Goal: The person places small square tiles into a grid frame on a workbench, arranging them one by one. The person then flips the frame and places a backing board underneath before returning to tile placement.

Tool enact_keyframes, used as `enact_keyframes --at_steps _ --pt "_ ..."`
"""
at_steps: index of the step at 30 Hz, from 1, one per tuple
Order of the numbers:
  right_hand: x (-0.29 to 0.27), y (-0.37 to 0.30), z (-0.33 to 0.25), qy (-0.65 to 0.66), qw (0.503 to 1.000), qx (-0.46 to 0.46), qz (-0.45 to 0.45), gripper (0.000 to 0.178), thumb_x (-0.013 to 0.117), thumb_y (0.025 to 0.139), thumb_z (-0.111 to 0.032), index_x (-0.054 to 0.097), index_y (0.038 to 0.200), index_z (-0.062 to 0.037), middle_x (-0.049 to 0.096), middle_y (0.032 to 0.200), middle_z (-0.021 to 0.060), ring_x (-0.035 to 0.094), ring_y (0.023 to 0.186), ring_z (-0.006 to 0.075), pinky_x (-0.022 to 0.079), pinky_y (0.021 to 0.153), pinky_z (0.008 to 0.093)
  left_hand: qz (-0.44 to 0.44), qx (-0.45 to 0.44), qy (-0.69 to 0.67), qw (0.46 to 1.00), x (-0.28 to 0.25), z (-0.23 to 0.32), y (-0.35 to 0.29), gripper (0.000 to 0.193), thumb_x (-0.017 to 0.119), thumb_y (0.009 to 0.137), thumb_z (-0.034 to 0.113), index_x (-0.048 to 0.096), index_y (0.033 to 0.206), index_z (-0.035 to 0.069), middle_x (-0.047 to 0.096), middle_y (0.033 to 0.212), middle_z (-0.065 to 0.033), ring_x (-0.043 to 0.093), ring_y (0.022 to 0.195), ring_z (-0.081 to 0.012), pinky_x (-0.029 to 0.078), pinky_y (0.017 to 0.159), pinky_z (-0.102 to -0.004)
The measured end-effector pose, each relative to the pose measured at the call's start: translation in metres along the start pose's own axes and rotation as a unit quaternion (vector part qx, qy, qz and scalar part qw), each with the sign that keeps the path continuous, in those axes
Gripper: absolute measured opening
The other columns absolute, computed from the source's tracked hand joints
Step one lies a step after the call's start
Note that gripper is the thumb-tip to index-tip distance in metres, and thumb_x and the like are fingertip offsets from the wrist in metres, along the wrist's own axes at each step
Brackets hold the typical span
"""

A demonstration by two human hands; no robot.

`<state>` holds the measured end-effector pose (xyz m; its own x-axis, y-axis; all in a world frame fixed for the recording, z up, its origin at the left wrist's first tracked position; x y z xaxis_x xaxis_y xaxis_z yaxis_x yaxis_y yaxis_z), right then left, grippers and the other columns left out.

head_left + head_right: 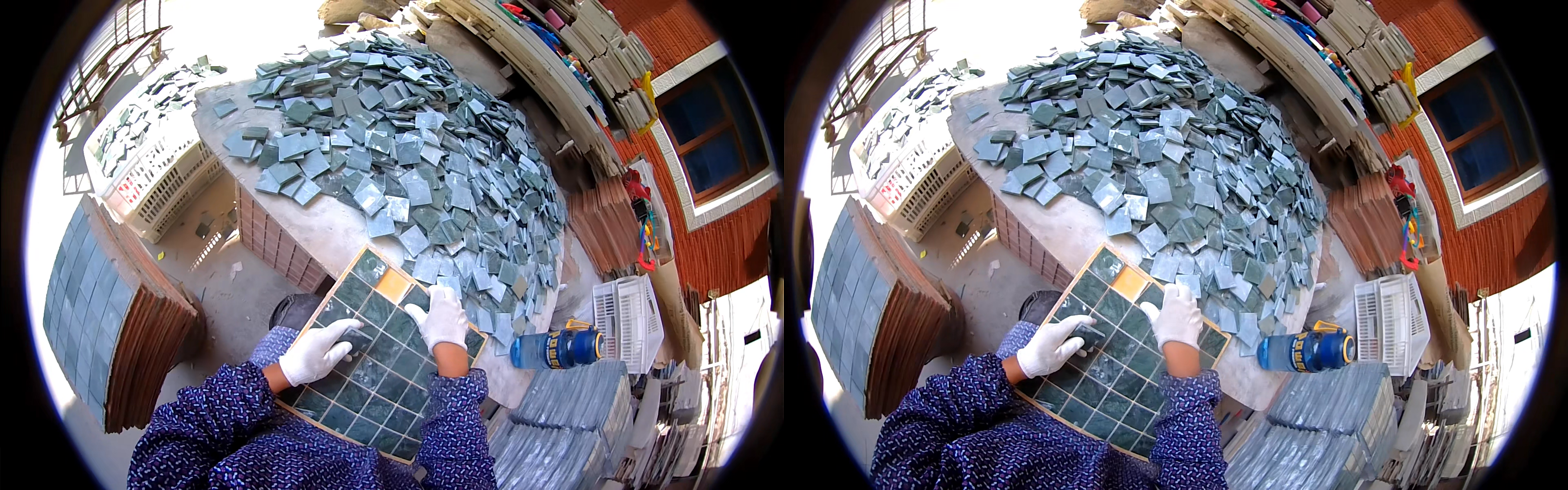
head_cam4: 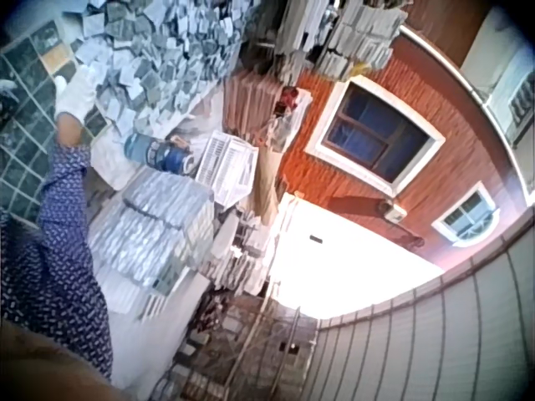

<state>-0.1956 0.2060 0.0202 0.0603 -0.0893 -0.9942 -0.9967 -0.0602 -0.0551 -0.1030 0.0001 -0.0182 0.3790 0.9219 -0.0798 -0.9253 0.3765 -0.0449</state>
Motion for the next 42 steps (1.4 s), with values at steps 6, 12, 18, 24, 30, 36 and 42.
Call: enact_keyframes --at_steps 6,12,18,24,30,36,42 --pt "0.008 -0.004 0.003 0.072 0.987 -0.137 0.038 0.038 0.073 0.077 -0.028 0.059 0.103 -0.0037 0.056 0.109 0.0161 0.056 0.102 0.0343 0.047 0.087 0.0429 -0.005 0.003 0.016 1.0 0.004 0.0 0.001 0.039 0.046 0.09 -0.001 0.046 0.129 0.002 0.065 0.097 -0.0122 0.067 0.076 -0.0178 0.052 0.074 -0.0305" --pt "-0.005 -0.001 -0.011 -0.019 0.99 -0.105 0.093 0.051 0.074 0.076 -0.027 0.057 0.121 -0.0103 0.059 0.113 0.0117 0.057 0.105 0.0329 0.048 0.089 0.0415 -0.008 0.006 0.016 1.0 0.002 0.001 0.002 0.038 0.045 0.09 0.0 0.046 0.128 0.002 0.064 0.097 -0.0119 0.067 0.076 -0.017 0.053 0.074 -0.0297" --pt "0.0 0.008 -0.011 -0.004 0.996 -0.058 -0.074 0.041 0.071 0.08 -0.021 0.06 0.117 -0.0095 0.057 0.113 0.0141 0.058 0.104 0.0329 0.048 0.088 0.0421 -0.003 0.015 0.016 1.0 0.001 0.0 0.001 0.039 0.046 0.09 0.0 0.046 0.129 0.001 0.064 0.101 -0.0129 0.067 0.077 -0.017 0.053 0.075 -0.0301" --pt "-0.02 0.001 0.04 0.262 0.964 0.025 0.041 0.041 0.07 0.078 -0.013 0.059 0.117 -0.005 0.061 0.103 0.0148 0.064 0.084 0.0269 0.052 0.075 0.0376 -0.004 0.01 -0.003 1.0 0.001 -0.004 -0.002 0.038 0.046 0.091 0.001 0.046 0.129 0.002 0.064 0.099 -0.0135 0.067 0.078 -0.0181 0.053 0.075 -0.0301" --pt "-0.022 0.017 0.077 0.134 0.986 0.045 0.09 0.048 0.074 0.075 -0.021 0.059 0.117 -0.0039 0.061 0.109 0.0157 0.063 0.081 0.0272 0.051 0.077 0.0376 -0.001 0.003 -0.008 1.0 0.001 -0.007 -0.001 0.036 0.049 0.092 0.005 0.046 0.128 0.003 0.065 0.098 -0.0149 0.067 0.078 -0.0204 0.052 0.074 -0.0322" --pt "0.002 0.035 0.071 0.109 0.989 -0.082 0.06 0.045 0.072 0.081 -0.029 0.061 0.118 -0.0064 0.06 0.119 0.0163 0.057 0.108 0.0359 0.044 0.095 0.0416 0.007 0.011 -0.013 1.0 0.002 -0.004 0.001 0.036 0.049 0.093 0.005 0.047 0.128 0.003 0.065 0.099 -0.0145 0.067 0.078 -0.0202 0.052 0.074 -0.0322" --pt "-0.003 0.036 0.086 0.498 0.855 0.112 0.087 0.023 0.057 0.092 -0.015 0.06 0.111 -0.0017 0.064 0.088 0.0062 0.054 0.053 0.0075 0.04 0.042 0.0233 0.007 0.01 -0.004 1.0 0.0 -0.001 -0.002 0.036 0.048 0.092 0.003 0.047 0.128 0.002 0.064 0.101 -0.0145 0.067 0.078 -0.0192 0.052 0.075 -0.0314"
Point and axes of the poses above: each hand's wrist, its own y-axis towards the middle knuckle, its own x-axis out of the palm, z = x × y, the point moved 6 cm from there along y, towards the middle knuckle
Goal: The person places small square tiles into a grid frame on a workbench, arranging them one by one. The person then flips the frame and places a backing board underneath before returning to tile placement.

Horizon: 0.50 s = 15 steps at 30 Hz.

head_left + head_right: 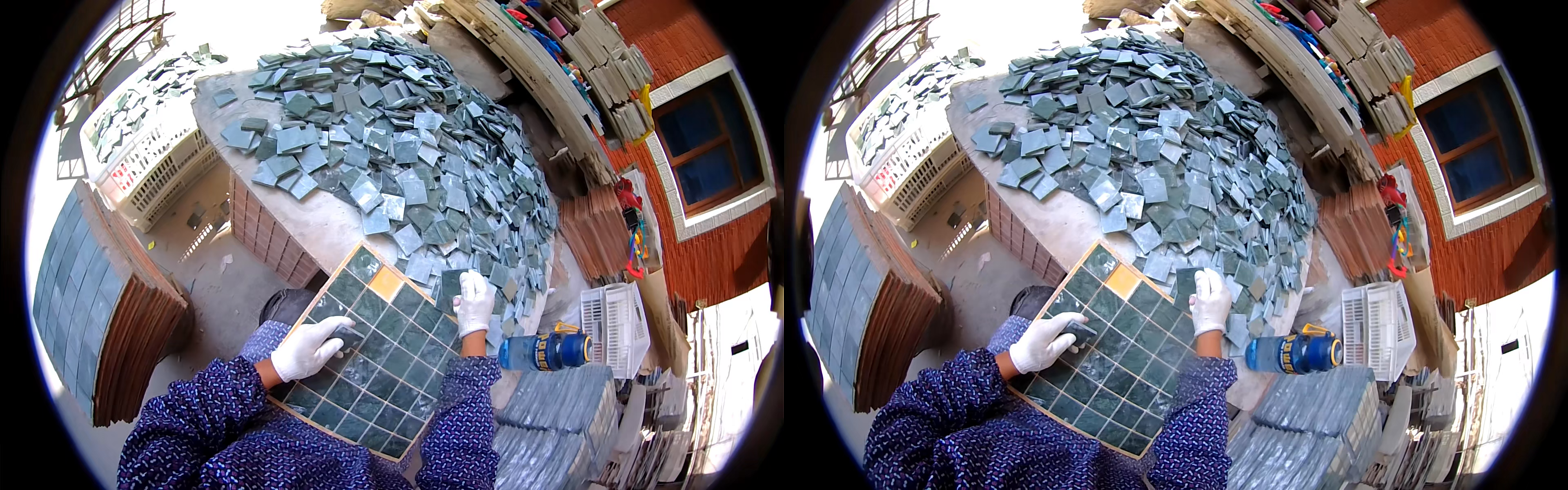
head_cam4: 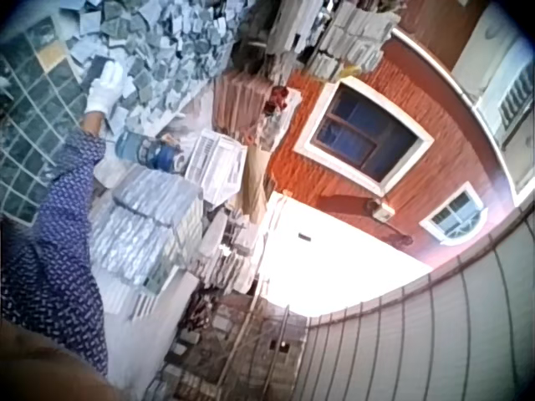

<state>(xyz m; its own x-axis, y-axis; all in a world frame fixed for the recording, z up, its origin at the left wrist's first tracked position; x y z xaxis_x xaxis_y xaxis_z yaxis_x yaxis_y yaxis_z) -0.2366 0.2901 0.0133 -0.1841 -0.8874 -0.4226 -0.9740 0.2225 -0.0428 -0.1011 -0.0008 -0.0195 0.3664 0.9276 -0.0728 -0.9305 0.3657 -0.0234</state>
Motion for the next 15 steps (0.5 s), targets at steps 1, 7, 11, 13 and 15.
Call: enact_keyframes --at_steps 1,7,11,13,15 --pt "0.009 -0.003 -0.007 0.021 1.0 -0.002 -0.008 0.024 0.057 0.092 -0.014 0.058 0.113 -0.0025 0.063 0.086 0.0051 0.053 0.053 0.0075 0.04 0.042 0.0229 -0.004 -0.001 0.005 1.0 0.0 0.0 0.001 0.036 0.047 0.092 0.001 0.047 0.128 0.001 0.064 0.1 -0.0136 0.067 0.079 -0.0176 0.053 0.075 -0.0301" --pt "0.065 -0.013 -0.026 -0.073 0.986 -0.022 -0.147 0.027 0.056 0.091 -0.015 0.062 0.115 -0.0061 0.06 0.079 0.0028 0.054 0.053 0.0068 0.041 0.044 0.0224 -0.015 -0.006 -0.004 1.0 0.001 -0.002 0.002 0.035 0.045 0.092 0.0 0.047 0.127 0.0 0.062 0.106 -0.0141 0.067 0.079 -0.0166 0.053 0.075 -0.0298" --pt "0.089 -0.012 -0.024 -0.232 0.95 -0.162 -0.132 0.029 0.063 0.084 -0.016 0.064 0.111 -0.0062 0.063 0.096 0.0133 0.063 0.084 0.0291 0.05 0.077 0.0374 -0.018 0.004 0.003 1.0 0.002 0.001 0.004 0.036 0.046 0.091 0.001 0.047 0.127 0.001 0.061 0.11 -0.015 0.068 0.079 -0.0172 0.053 0.076 -0.0304" --pt "0.092 -0.018 -0.025 -0.29 0.933 -0.182 -0.108 0.03 0.065 0.082 -0.017 0.064 0.11 -0.0065 0.06 0.103 0.014 0.06 0.095 0.0328 0.048 0.084 0.0397 -0.016 0.006 0.003 1.0 0.001 0.001 0.003 0.036 0.046 0.091 0.001 0.047 0.127 0.001 0.061 0.111 -0.0149 0.068 0.079 -0.0173 0.053 0.076 -0.0304" --pt "0.1 -0.032 -0.039 -0.342 0.914 -0.192 -0.1 0.03 0.068 0.081 -0.018 0.064 0.108 -0.0064 0.055 0.114 0.0146 0.058 0.101 0.0334 0.048 0.086 0.041 -0.014 0.003 0.002 1.0 0.0 -0.001 0.001 0.036 0.046 0.091 0.001 0.047 0.127 0.0 0.061 0.111 -0.0149 0.068 0.078 -0.0176 0.053 0.075 -0.0303"
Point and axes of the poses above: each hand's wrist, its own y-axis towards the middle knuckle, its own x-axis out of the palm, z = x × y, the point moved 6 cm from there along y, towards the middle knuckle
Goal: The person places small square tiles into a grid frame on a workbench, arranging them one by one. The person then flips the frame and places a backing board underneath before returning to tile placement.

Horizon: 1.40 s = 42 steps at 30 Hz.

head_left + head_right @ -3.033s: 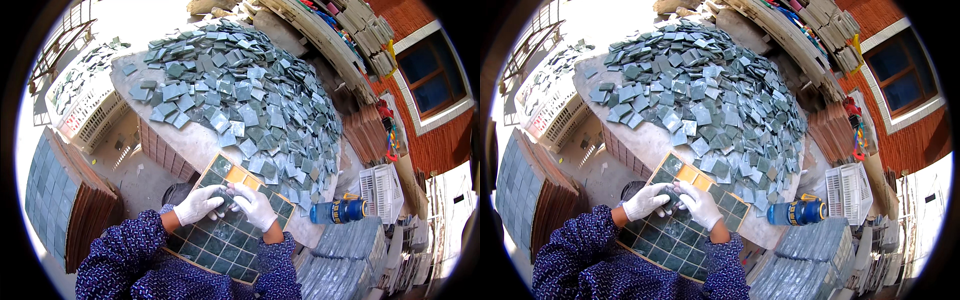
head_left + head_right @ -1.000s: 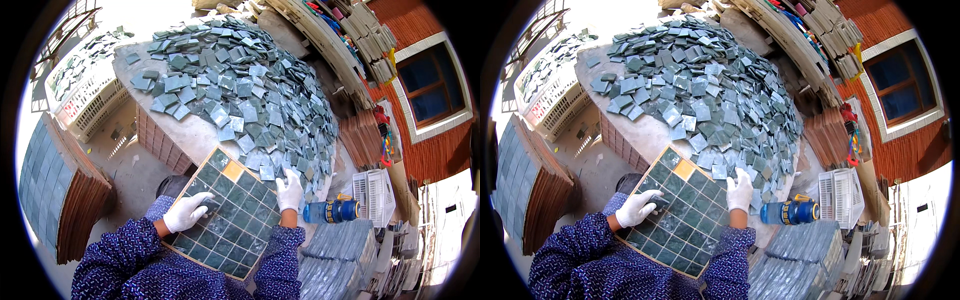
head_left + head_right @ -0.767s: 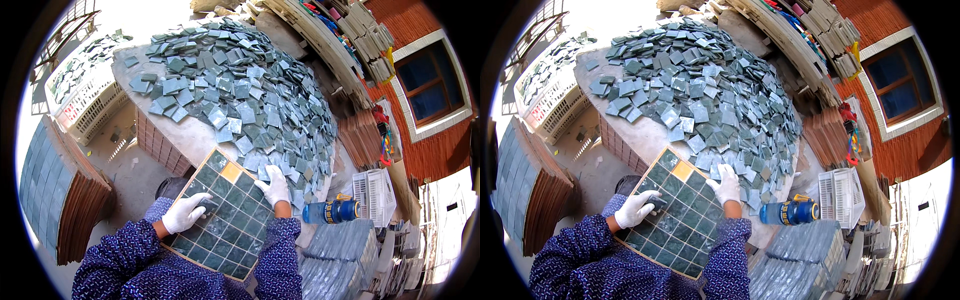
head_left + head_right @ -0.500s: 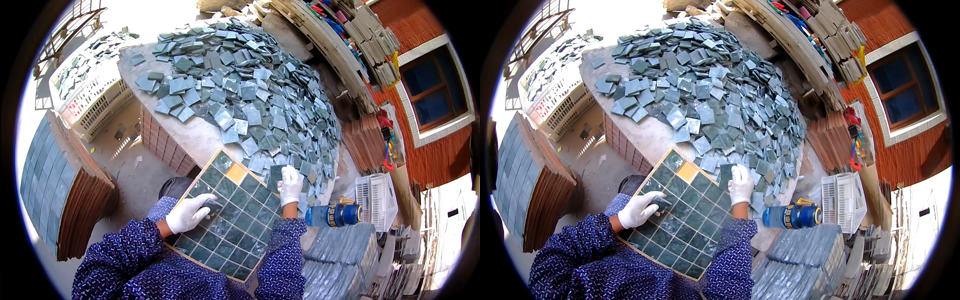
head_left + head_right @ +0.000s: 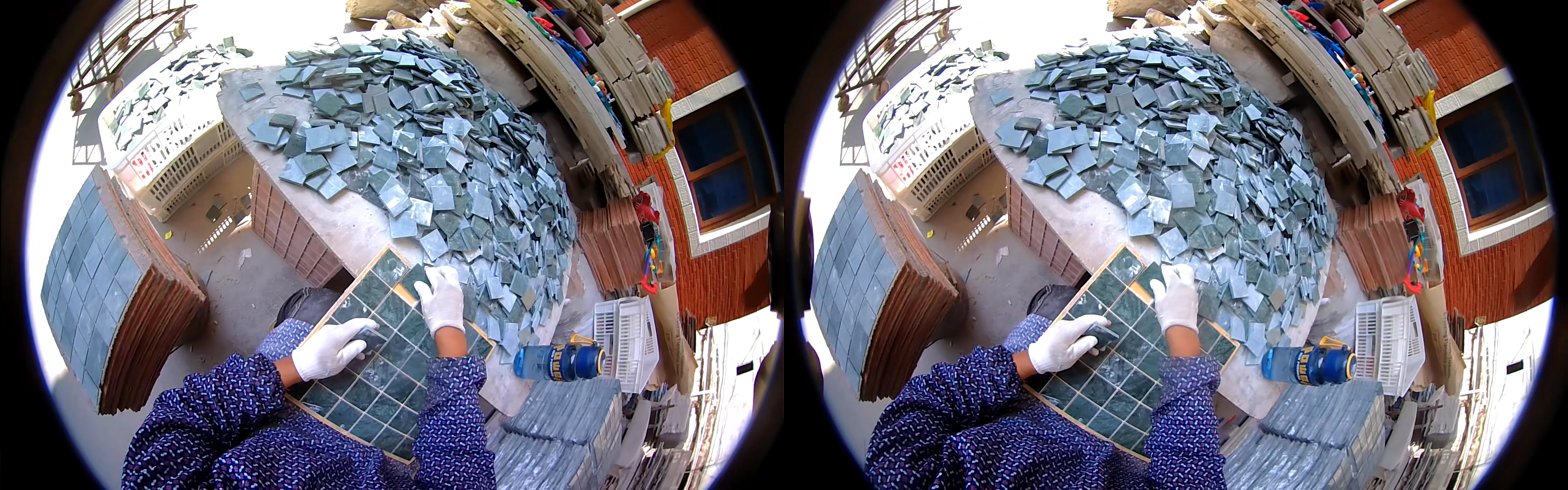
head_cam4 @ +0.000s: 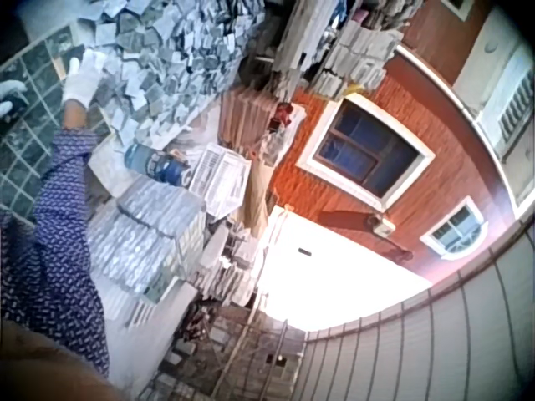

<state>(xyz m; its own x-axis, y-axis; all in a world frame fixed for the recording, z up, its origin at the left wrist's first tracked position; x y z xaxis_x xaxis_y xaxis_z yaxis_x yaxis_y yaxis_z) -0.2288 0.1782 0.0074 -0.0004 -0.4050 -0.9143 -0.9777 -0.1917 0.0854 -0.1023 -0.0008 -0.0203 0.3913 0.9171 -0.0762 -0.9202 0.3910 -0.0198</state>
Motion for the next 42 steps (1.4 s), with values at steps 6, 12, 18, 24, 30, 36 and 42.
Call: enact_keyframes --at_steps 6,12,18,24,30,36,42 --pt "0.005 -0.014 -0.013 -0.081 0.992 -0.057 -0.078 0.036 0.064 0.085 -0.02 0.058 0.119 -0.0086 0.054 0.116 0.0154 0.058 0.101 0.0365 0.048 0.085 0.044 -0.003 0.008 0.008 1.0 0.001 -0.001 -0.001 0.036 0.046 0.091 0.001 0.047 0.127 -0.001 0.062 0.108 -0.0149 0.068 0.078 -0.0179 0.053 0.075 -0.0304" --pt "-0.002 -0.007 -0.016 -0.098 0.985 -0.106 0.095 0.074 0.065 0.084 -0.039 0.036 0.141 -0.0009 0.037 0.145 0.0212 0.034 0.133 0.0402 0.029 0.109 0.0471 0.013 0.017 -0.011 1.0 0.002 0.001 0.0 0.034 0.047 0.091 0.001 0.049 0.125 -0.001 0.063 0.103 -0.0131 0.067 0.075 -0.0164 0.054 0.073 -0.0299" --pt "0.062 -0.065 -0.108 -0.129 0.942 -0.283 -0.123 0.087 0.065 0.072 -0.033 0.03 0.147 -0.0079 0.028 0.153 0.0138 0.024 0.142 0.0298 0.017 0.116 0.0472 0.103 -0.02 -0.238 0.966 -0.02 0.001 -0.008 0.024 0.046 0.095 0.011 0.055 0.114 -0.001 0.063 0.091 -0.0069 0.063 0.069 -0.0131 0.052 0.061 -0.023" --pt "0.062 -0.17 -0.123 -0.05 0.92 -0.342 -0.184 0.064 0.062 0.084 -0.043 0.048 0.134 -0.0055 0.043 0.142 0.0154 0.036 0.135 0.0301 0.026 0.112 0.0463 0.156 -0.141 -0.474 0.855 -0.049 -0.017 -0.048 0.027 0.045 0.097 0.015 0.049 0.119 0.0 0.06 0.103 -0.0128 0.062 0.089 -0.0216 0.056 0.075 -0.0294" --pt "0.026 -0.214 -0.085 0.084 0.956 -0.25 -0.126 0.053 0.074 0.076 -0.026 0.059 0.123 -0.0072 0.056 0.128 0.0161 0.052 0.12 0.0357 0.041 0.102 0.0446 0.296 -0.185 -0.481 0.804 -0.174 -0.04 -0.038 0.028 0.039 0.098 0.009 0.042 0.123 -0.003 0.055 0.113 -0.0183 0.061 0.101 -0.0308 0.058 0.079 -0.0381" --pt "-0.038 -0.176 -0.003 0.027 0.991 -0.058 0.117 0.046 0.07 0.08 -0.019 0.056 0.12 -0.0024 0.056 0.124 0.018 0.052 0.118 0.0359 0.045 0.097 0.0408 0.435 0.062 -0.469 0.766 -0.399 0.042 -0.033 0.065 0.05 0.098 0.028 0.017 0.144 -0.005 0.035 0.14 -0.0256 0.042 0.13 -0.0308 0.044 0.104 -0.0374" --pt "-0.036 -0.106 0.055 -0.003 0.999 -0.022 0.046 0.021 0.061 0.087 -0.023 0.063 0.104 -0.0105 0.063 0.105 0.0094 0.06 0.1 0.0313 0.049 0.084 0.0424 0.145 0.019 -0.315 0.938 -0.247 0.015 0.006 0.041 0.051 0.098 0.022 0.044 0.132 0.001 0.057 0.12 -0.013 0.058 0.101 -0.0182 0.05 0.085 -0.0279"
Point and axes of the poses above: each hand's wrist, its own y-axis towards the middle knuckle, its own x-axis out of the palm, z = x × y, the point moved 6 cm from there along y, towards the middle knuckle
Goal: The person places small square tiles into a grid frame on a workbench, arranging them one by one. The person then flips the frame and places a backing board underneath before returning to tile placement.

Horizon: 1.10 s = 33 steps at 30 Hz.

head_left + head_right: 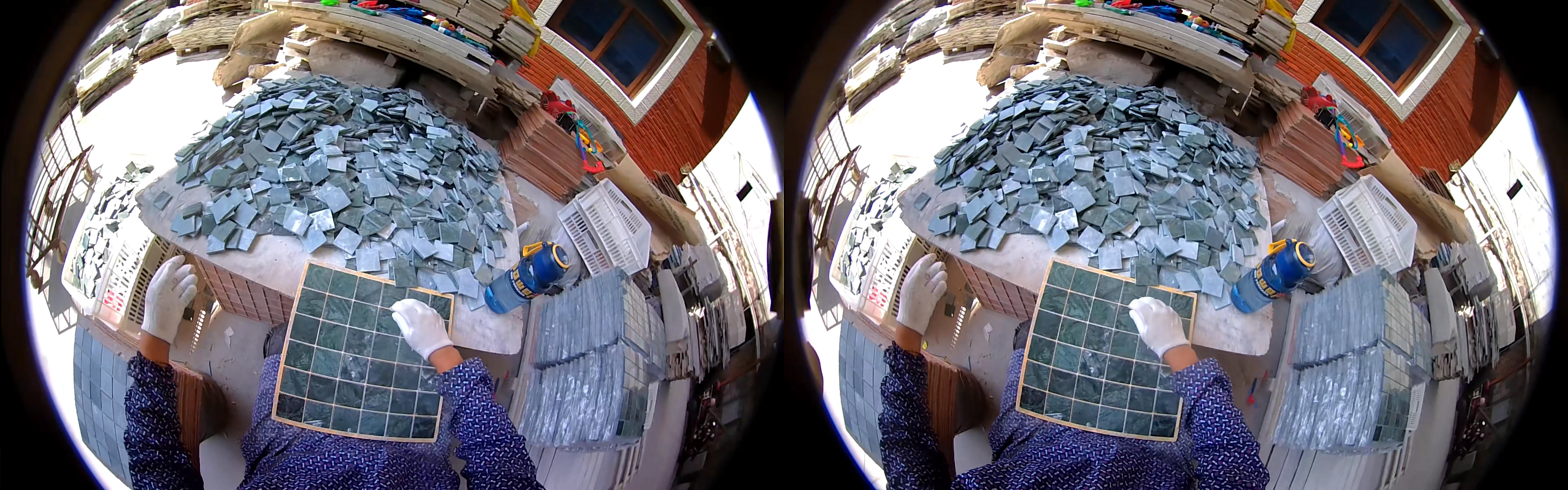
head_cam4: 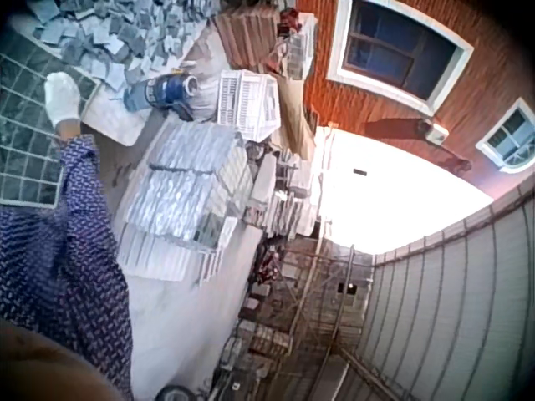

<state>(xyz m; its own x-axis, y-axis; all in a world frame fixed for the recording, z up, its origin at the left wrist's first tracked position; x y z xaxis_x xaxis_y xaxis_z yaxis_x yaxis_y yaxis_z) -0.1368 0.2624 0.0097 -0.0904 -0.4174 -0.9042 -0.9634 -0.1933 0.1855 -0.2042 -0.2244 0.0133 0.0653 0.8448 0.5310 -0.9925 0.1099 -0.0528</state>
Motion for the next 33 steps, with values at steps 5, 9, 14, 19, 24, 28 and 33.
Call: enact_keyframes --at_steps 5,9,14,19,24,28,33 --pt "-0.023 0.058 0.039 -0.161 0.987 -0.003 0.013 0.054 0.065 0.085 -0.027 0.05 0.133 -0.0086 0.042 0.143 0.0173 0.038 0.132 0.0378 0.033 0.109 0.0407 -0.039 -0.003 0.268 0.963 0.095 -0.097 -0.049 0.038 0.056 0.093 0.018 0.05 0.127 0.001 0.065 0.106 -0.0116 0.064 0.088 -0.0202 0.053 0.078 -0.0302" --pt "-0.031 0.038 0.049 -0.079 0.99 0.036 0.112 0.067 0.067 0.083 -0.034 0.043 0.137 -0.0028 0.036 0.145 0.0219 0.035 0.133 0.0392 0.029 0.111 0.0447 -0.138 0.182 0.624 0.747 0.16 -0.106 -0.078 0.06 0.064 0.085 0.024 0.043 0.137 -0.001 0.047 0.137 -0.0208 0.05 0.122 -0.0382 0.043 0.1 -0.0404" --pt "0.023 -0.031 0.011 -0.182 0.98 0.073 0.017 0.088 0.06 0.083 -0.054 0.031 0.143 0.0043 0.031 0.148 0.0247 0.026 0.139 0.0394 0.018 0.114 0.0499 -0.164 0.137 0.637 0.741 0.145 -0.154 -0.074 0.087 0.06 0.086 0.042 0.018 0.147 -0.004 0.024 0.15 -0.0258 0.03 0.136 -0.0429 0.03 0.11 -0.0437" --pt "0.06 0.022 -0.067 -0.098 0.994 0.034 0.015 0.09 0.05 0.087 -0.06 0.026 0.145 0.0047 0.023 0.152 0.0251 0.019 0.142 0.0369 0.013 0.116 0.0488 -0.16 0.154 0.553 0.803 0.142 -0.151 -0.073 0.083 0.045 0.094 0.049 0.013 0.148 -0.006 0.026 0.15 -0.0268 0.031 0.136 -0.0414 0.028 0.111 -0.0402" --pt "0.113 0.052 -0.158 -0.015 0.992 -0.108 -0.058 0.081 0.053 0.086 -0.055 0.037 0.141 0.0021 0.032 0.149 0.0208 0.023 0.142 0.034 0.014 0.117 0.0453 -0.006 0.149 0.519 0.841 0.112 -0.159 -0.075 0.074 0.037 0.098 0.048 0.019 0.147 -0.004 0.037 0.145 -0.0257 0.039 0.135 -0.0344 0.032 0.108 -0.0367" --pt "0.112 0.015 -0.149 0.008 0.982 -0.172 -0.072 0.079 0.057 0.084 -0.051 0.037 0.141 0.0 0.033 0.149 0.0176 0.027 0.141 0.0289 0.015 0.117 0.0436 -0.005 0.175 0.57 0.803 0.113 -0.159 -0.077 0.075 0.036 0.098 0.049 0.022 0.146 -0.005 0.035 0.145 -0.0264 0.037 0.135 -0.0374 0.031 0.109 -0.0392" --pt "0.024 -0.016 -0.01 -0.126 0.991 0.028 0.02 0.078 0.054 0.089 -0.051 0.033 0.143 0.0002 0.032 0.149 0.0191 0.028 0.139 0.0332 0.017 0.116 0.0458 -0.077 0.157 0.687 0.706 0.14 -0.147 -0.08 0.079 0.052 0.09 0.045 0.024 0.146 -0.004 0.031 0.149 -0.0227 0.028 0.139 -0.0374 0.024 0.113 -0.044"
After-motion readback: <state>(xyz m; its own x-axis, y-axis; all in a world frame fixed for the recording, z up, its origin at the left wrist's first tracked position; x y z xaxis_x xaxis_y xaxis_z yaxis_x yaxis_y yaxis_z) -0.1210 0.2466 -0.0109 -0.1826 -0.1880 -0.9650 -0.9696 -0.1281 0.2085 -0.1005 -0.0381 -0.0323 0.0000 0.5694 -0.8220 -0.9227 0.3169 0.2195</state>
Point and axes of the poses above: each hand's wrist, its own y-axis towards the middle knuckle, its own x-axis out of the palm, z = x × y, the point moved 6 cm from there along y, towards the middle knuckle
